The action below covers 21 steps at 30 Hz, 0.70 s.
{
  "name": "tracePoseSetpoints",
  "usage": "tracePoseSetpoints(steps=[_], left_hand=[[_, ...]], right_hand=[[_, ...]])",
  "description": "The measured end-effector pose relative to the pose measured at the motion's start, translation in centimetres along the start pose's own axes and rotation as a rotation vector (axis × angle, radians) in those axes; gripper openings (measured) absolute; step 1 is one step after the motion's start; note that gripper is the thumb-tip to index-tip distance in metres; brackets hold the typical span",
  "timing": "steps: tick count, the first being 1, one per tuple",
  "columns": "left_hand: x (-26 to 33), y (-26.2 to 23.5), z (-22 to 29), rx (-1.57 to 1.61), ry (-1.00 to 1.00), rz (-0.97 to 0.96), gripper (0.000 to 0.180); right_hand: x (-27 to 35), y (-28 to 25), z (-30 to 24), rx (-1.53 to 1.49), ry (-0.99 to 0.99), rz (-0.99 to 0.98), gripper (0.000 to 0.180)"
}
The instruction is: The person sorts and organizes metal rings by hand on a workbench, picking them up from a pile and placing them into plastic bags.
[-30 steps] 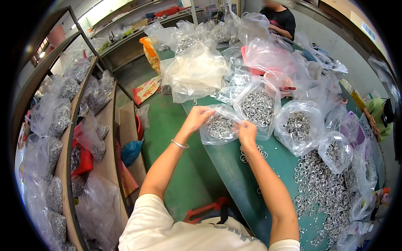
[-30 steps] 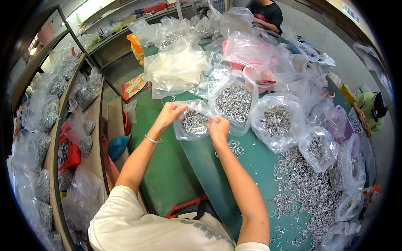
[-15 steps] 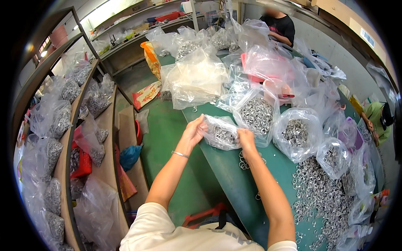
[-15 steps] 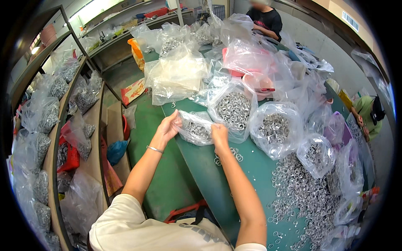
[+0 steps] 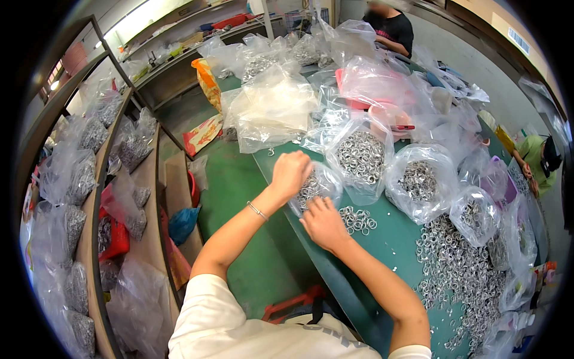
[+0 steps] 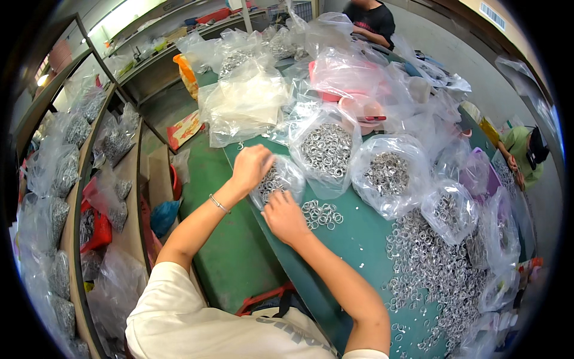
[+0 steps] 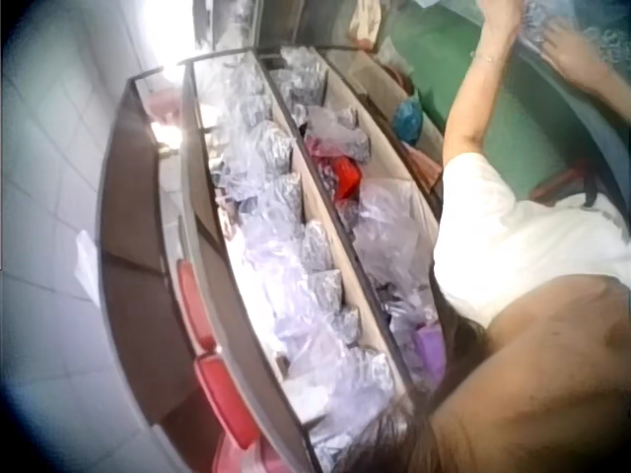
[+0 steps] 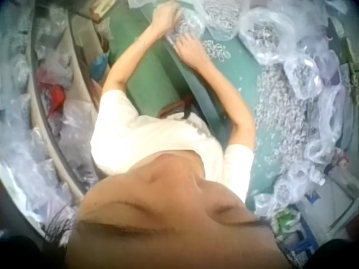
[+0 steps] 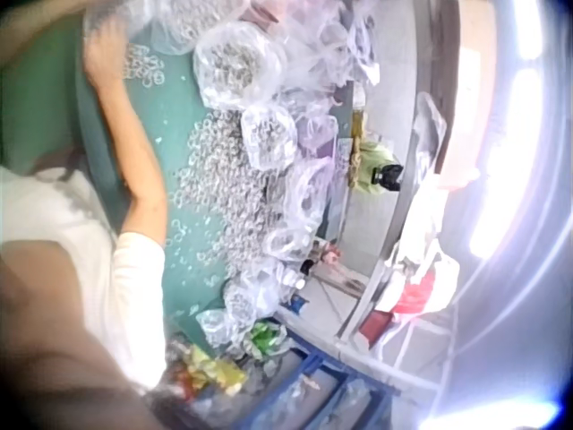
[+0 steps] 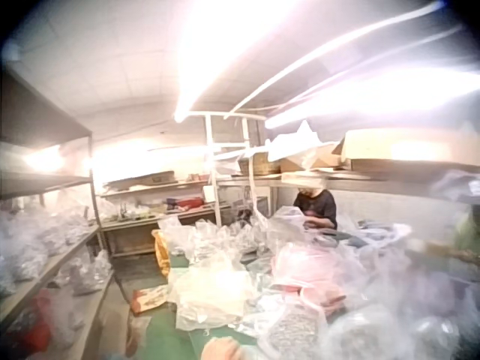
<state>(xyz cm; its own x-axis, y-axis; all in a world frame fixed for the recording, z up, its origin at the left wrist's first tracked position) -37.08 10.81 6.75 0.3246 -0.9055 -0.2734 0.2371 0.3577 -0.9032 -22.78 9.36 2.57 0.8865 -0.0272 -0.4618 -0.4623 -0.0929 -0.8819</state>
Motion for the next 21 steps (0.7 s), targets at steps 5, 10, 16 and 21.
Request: tracePoseSetpoints(steps=[5,10,16,21], left_hand=[[-2.4,-0.4,0.1,0.287,-0.16,0.079,0.027],[3.3,-2.3,5.7,0.225,0.226,0.355,0.044],[11.1,6.0,10.4,0.58,0.245,-0.123,0.054],[9.5,12.2,10.2,0.313,0.06,-0.083,0.062]], right_hand=[[0.4,1.8,-0.3,-0.017,0.054,-0.172,0.02],[3.0,-2.5,-0.8,-0.127,0.129,0.116,0.027],[11.9,-4.0,4.8,-0.304,0.776,0.198,0.04],[12.7,-0.3,9.0,-0.465,0.946,0.123,0.045]])
Point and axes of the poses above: each hand's wrist, its own x-axis away from the middle knuckle, its own y-axis out of the palm, z = x × y, the point moved 5 cm from there along -x, towards the middle knuckle, and after that the axes turned 7 degrees about -z, right-handed, at the moved point
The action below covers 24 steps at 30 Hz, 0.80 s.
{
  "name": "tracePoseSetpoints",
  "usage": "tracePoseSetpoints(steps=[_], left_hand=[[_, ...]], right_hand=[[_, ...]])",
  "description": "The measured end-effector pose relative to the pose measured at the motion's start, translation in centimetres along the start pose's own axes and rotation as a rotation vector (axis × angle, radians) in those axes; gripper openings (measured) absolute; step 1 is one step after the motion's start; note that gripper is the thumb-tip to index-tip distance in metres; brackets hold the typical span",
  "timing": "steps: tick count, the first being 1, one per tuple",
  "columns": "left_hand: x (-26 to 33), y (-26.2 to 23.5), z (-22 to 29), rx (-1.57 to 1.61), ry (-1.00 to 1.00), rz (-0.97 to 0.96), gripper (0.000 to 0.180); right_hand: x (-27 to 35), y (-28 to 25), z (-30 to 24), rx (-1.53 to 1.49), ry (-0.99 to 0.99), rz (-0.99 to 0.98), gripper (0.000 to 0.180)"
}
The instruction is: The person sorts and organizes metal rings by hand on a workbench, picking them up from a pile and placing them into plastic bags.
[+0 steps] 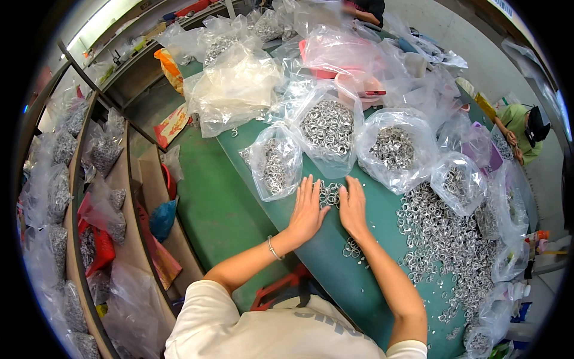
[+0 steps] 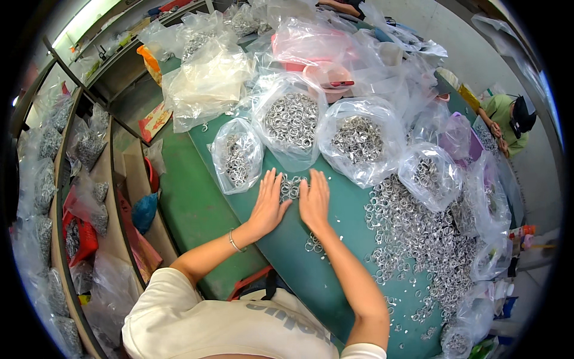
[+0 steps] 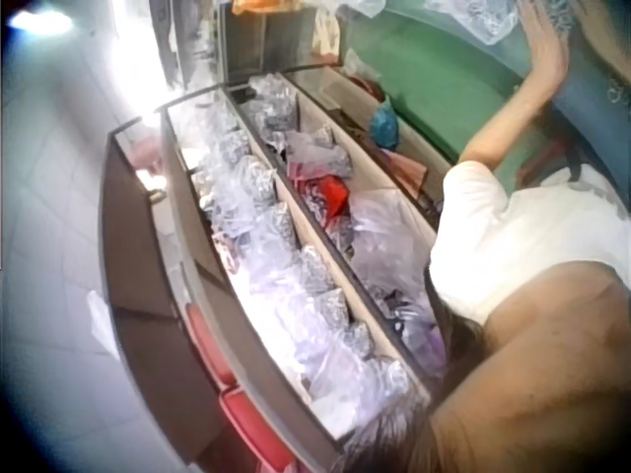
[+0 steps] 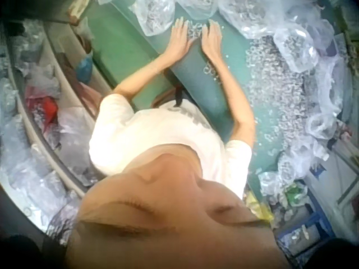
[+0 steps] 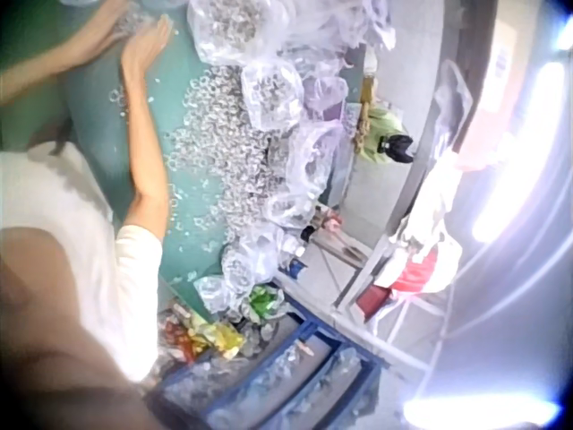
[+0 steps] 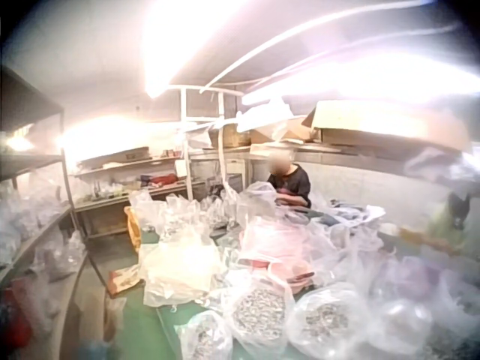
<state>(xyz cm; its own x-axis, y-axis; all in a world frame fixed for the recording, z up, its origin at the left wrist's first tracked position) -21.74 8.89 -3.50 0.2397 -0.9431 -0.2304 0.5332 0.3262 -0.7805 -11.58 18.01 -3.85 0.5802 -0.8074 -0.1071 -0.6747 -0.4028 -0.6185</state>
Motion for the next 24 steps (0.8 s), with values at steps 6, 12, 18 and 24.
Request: tracePoseSetpoints(steps=[6,12,18,24], left_hand=[[0.0,0.8,-0.2,0.269,-0.107,-0.01,0.049],[3.7,-1.7,-0.4,0.169,-0.107,0.035,0.042],[7.5,-3.4,-0.6,0.529,-0.153,0.638,0.037],[9.3,-1.0,-0.8,0.993,-0.366,0.858,0.046]], right_hand=[[0.9,3.7,-1.9,-0.241,-0.068,-0.074,0.044],[3.6,4.4,-4.7,-0.381,-0.136,-0.145,0.04],[2.8,4.8,-6.0,0.004,-0.29,-0.147,0.032],[6.4,6.2,-7.4,-0.139,-0.28,-0.235,0.032]])
Point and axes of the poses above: each hand's wrist, its own x-axis away from the middle knuckle, its own y-axis out of the palm, z = x × y, the point moved 5 cm from there along -x, towards the middle knuckle, and after that the axes turned 7 degrees about -z, right-handed, at the moved point
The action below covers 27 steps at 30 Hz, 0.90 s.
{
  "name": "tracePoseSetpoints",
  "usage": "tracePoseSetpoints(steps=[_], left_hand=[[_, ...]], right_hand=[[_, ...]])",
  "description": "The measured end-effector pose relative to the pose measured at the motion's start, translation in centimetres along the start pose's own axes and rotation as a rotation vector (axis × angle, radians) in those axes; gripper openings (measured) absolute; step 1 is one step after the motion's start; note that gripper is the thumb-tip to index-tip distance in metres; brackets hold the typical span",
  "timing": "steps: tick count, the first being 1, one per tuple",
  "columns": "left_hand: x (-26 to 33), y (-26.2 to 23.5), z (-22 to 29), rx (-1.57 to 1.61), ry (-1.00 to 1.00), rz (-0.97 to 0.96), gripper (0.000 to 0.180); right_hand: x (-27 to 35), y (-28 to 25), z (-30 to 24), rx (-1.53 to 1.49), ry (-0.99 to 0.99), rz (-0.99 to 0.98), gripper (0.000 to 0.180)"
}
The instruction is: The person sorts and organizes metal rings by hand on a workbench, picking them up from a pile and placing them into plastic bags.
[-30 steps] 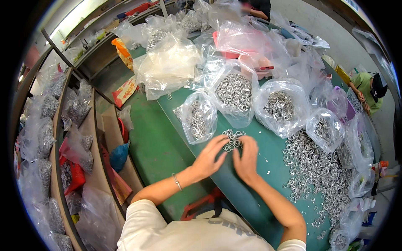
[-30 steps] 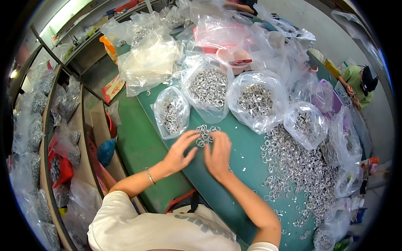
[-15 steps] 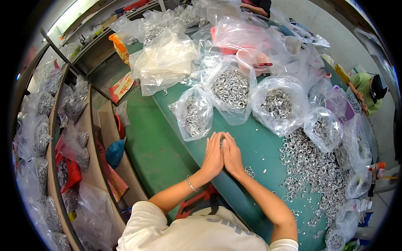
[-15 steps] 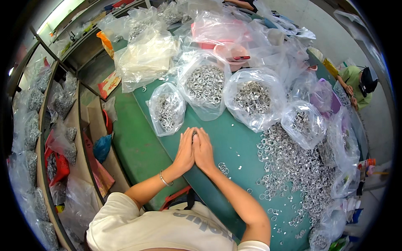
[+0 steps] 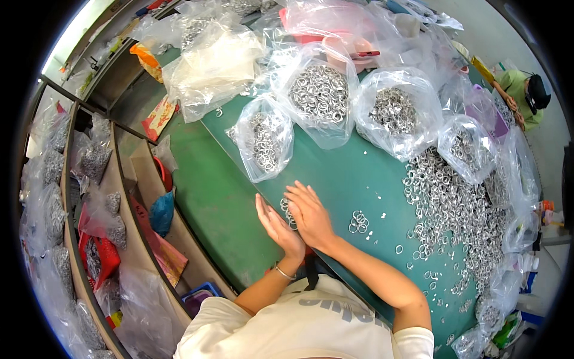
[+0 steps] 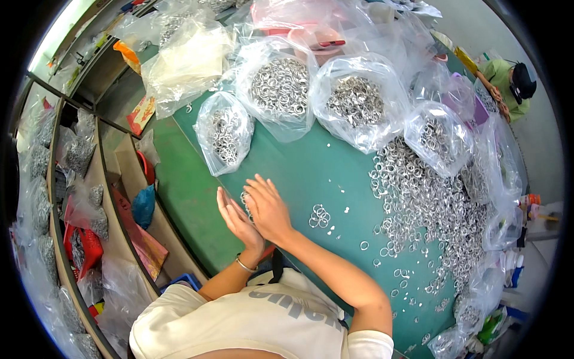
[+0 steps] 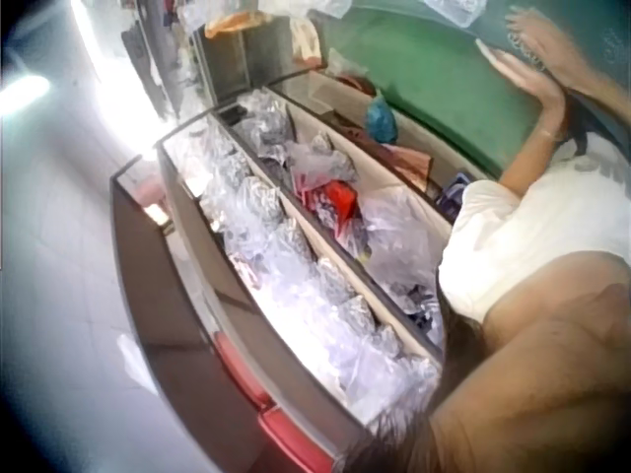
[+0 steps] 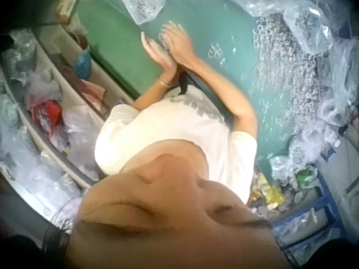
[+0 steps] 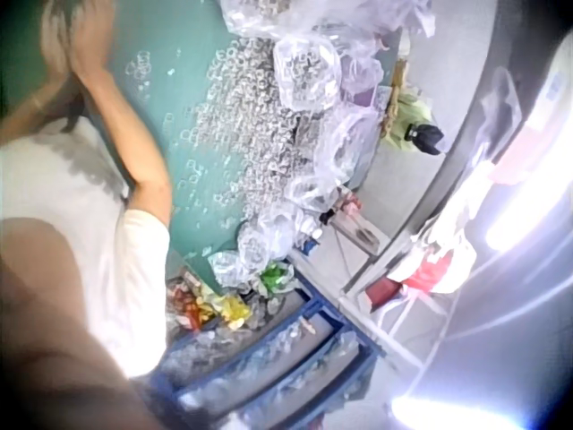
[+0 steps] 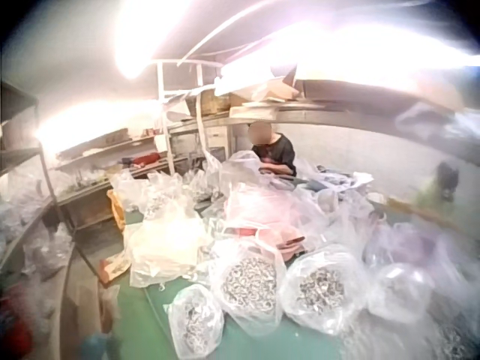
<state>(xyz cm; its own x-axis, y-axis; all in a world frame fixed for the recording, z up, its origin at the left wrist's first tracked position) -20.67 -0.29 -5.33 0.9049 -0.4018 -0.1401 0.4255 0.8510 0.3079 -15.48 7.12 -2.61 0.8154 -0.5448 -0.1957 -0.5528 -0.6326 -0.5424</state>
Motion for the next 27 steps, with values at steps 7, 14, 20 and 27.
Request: tracePoseSetpoints(steps=[7,14,20,27], left_hand=[[2.1,-1.3,-1.1,0.155,-0.132,0.002,0.044],[2.8,0.7,2.0,0.091,-0.133,-0.06,0.041],[-0.5,6.7,4.5,0.264,-0.409,-0.27,0.037],[-16.5,17.9,2.1,0.459,-0.196,-0.29,0.042]], right_hand=[[1.5,2.4,-1.5,-0.364,-0.059,0.031,0.03],[3.2,0.0,-2.9,-0.818,0.199,0.058,0.036],[0.9,-3.6,-1.6,-1.031,0.347,0.281,0.042],[-13.0,-13.2,-0.6,-0.956,0.132,0.277,0.074]])
Point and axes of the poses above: each hand's wrist, its own x-axis away from the middle knuckle, its own y-axis out of the palm, z = x × y, the point moved 5 cm from there along -x, towards the middle knuckle, and after that the axes turned 7 degrees about -z, right-handed, at the moved point
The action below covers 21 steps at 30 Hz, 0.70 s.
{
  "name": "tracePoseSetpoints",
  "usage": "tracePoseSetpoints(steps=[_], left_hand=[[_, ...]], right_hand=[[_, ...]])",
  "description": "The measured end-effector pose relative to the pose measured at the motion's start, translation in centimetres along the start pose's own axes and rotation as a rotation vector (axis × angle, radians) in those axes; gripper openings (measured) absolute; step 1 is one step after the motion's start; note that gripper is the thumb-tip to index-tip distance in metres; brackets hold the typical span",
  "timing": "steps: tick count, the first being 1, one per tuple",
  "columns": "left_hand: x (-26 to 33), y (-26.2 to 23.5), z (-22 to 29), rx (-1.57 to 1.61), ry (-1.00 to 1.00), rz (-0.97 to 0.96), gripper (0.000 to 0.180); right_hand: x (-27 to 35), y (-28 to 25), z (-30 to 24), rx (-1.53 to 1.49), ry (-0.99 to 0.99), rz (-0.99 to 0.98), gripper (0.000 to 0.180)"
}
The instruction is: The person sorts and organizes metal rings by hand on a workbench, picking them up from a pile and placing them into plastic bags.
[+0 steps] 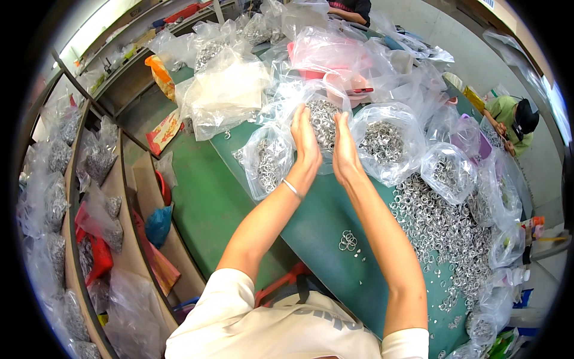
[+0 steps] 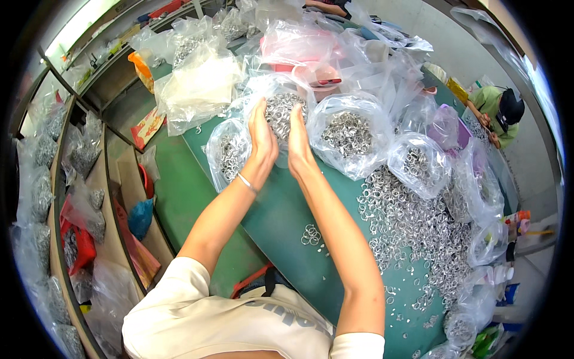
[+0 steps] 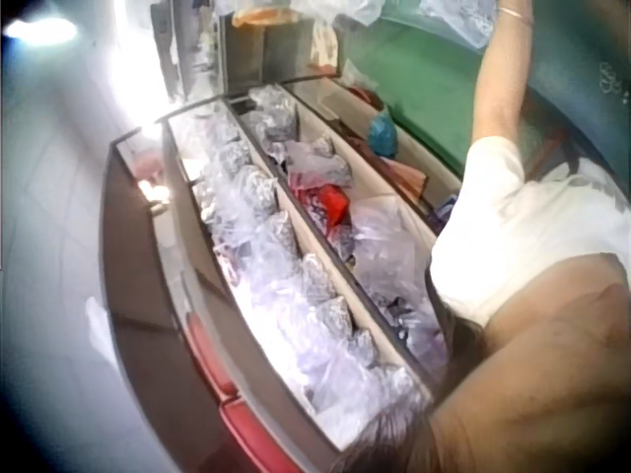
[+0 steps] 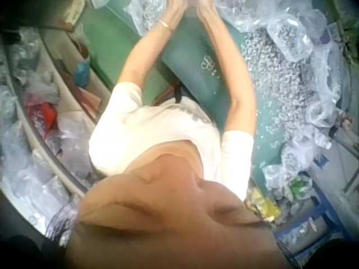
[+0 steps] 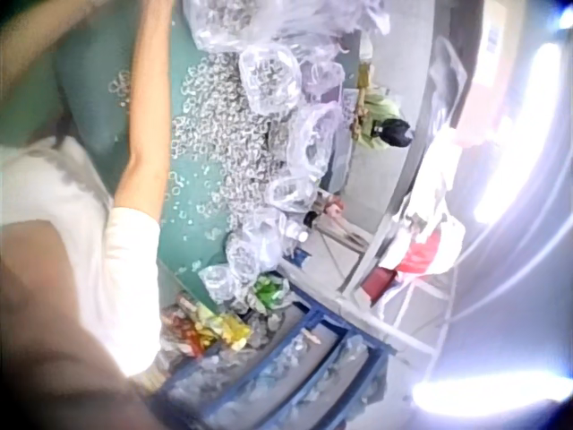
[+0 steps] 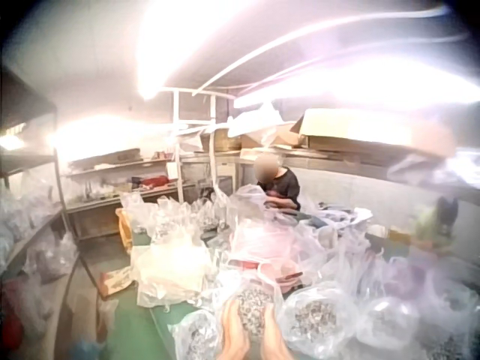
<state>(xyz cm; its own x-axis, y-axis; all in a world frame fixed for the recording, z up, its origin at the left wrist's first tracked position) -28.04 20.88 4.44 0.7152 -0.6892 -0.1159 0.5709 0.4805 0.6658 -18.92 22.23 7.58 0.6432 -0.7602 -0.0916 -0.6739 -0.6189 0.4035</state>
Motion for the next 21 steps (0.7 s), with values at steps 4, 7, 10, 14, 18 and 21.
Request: tracePoseSetpoints(steps=[4,7,10,14,18,21], left_hand=[[2.1,-1.2,1.7,-0.113,0.029,-0.063,0.045],[9.8,-3.5,3.9,-0.087,-0.06,-0.228,0.038],[17.6,-7.8,4.6,0.096,-0.428,-0.559,0.037],[27.0,-13.5,1.5,0.146,-1.395,-0.773,0.054],[31.0,-15.7,-1.5,0.119,-1.751,-0.638,0.057],[31.1,-14.9,-2.7,0.517,-1.816,-0.591,0.059]], right_hand=[[5.0,-3.3,1.5,0.159,0.149,-0.107,0.061],[12.1,-6.6,0.8,0.363,0.338,-0.104,0.037],[18.2,-7.4,1.4,0.759,0.246,-0.12,0.033],[21.5,-5.2,3.4,1.191,0.146,-0.2,0.039],[23.0,-3.1,5.5,1.355,0.129,-0.295,0.045],[25.0,-0.8,6.4,1.318,0.11,-0.431,0.051]])
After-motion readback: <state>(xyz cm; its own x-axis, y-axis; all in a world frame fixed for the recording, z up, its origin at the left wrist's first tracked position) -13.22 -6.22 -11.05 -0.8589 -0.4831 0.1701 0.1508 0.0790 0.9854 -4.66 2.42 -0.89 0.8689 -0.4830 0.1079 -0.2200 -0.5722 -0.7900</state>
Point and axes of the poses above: each hand's wrist, its own x-axis away from the middle knuckle, its own y-axis out of the palm, z = x × y, the point moved 5 cm from there along -x, towards the middle knuckle, and after that the axes turned 7 degrees about -z, right-handed, at the moved point
